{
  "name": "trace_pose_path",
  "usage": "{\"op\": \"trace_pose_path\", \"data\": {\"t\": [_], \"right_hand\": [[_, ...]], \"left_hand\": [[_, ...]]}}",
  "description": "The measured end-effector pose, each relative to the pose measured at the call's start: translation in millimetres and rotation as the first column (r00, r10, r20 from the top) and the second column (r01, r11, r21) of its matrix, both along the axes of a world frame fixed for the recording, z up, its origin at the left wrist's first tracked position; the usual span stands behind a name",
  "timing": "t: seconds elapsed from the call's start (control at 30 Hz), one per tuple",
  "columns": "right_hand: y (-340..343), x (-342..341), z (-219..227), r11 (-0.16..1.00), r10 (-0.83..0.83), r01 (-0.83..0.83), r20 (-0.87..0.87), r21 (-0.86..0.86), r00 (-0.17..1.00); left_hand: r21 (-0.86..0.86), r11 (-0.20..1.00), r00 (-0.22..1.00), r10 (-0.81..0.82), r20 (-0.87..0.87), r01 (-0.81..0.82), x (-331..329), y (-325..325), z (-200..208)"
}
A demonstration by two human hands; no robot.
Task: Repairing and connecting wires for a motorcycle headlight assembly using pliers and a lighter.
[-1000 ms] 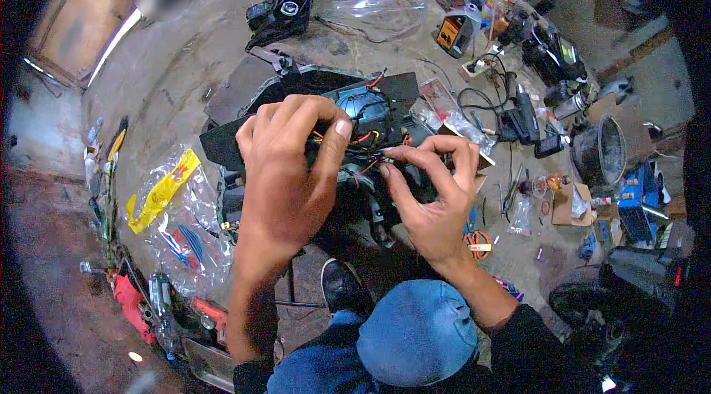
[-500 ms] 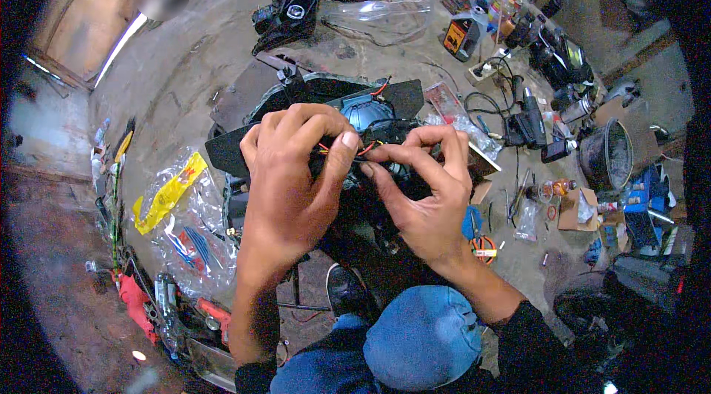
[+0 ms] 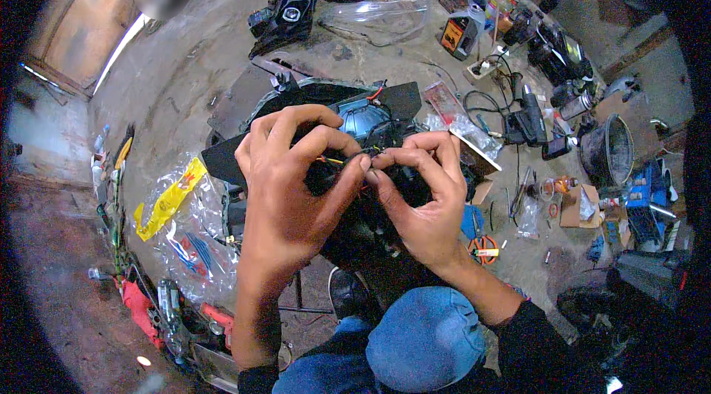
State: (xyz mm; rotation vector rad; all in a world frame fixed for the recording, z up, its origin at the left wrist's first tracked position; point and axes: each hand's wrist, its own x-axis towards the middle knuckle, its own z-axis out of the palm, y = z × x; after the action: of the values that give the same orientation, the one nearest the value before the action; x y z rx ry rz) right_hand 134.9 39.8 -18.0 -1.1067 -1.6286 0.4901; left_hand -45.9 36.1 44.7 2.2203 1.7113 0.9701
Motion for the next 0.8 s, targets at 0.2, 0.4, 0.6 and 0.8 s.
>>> {"op": "trace_pose_path", "data": {"t": [0.2, 0.4, 0.6, 0.8], "right_hand": [[-3.6, 1.3, -3.4, 0.999, 0.03, -0.03, -0.031, -0.014, 0.999], [0.1, 2.4, -4.2, 1.0, 0.017, -0.017, 0.001, 0.008, 1.0], [0.5, 1.6, 0.5, 1.0, 0.013, -0.013, -0.017, -0.02, 1.0], [1.3, -1.1, -0.3, 1.0, -0.015, 0.015, 0.022, 0.005, 1.0]], "left_hand": [[0.009, 1.0, 0.998, 0.005, -0.062, -0.004, -1.2, -2.5, 2.6], [-0.012, 1.0, 0.999, 0.001, -0.032, -0.001, -0.6, -1.0, -2.5], [0.011, 1.0, 0.999, -0.004, -0.054, 0.005, 0.3, -1.8, -2.6], [0.053, 0.998, 0.998, 0.044, -0.038, -0.042, 2.1, -0.7, -7.2]]}}
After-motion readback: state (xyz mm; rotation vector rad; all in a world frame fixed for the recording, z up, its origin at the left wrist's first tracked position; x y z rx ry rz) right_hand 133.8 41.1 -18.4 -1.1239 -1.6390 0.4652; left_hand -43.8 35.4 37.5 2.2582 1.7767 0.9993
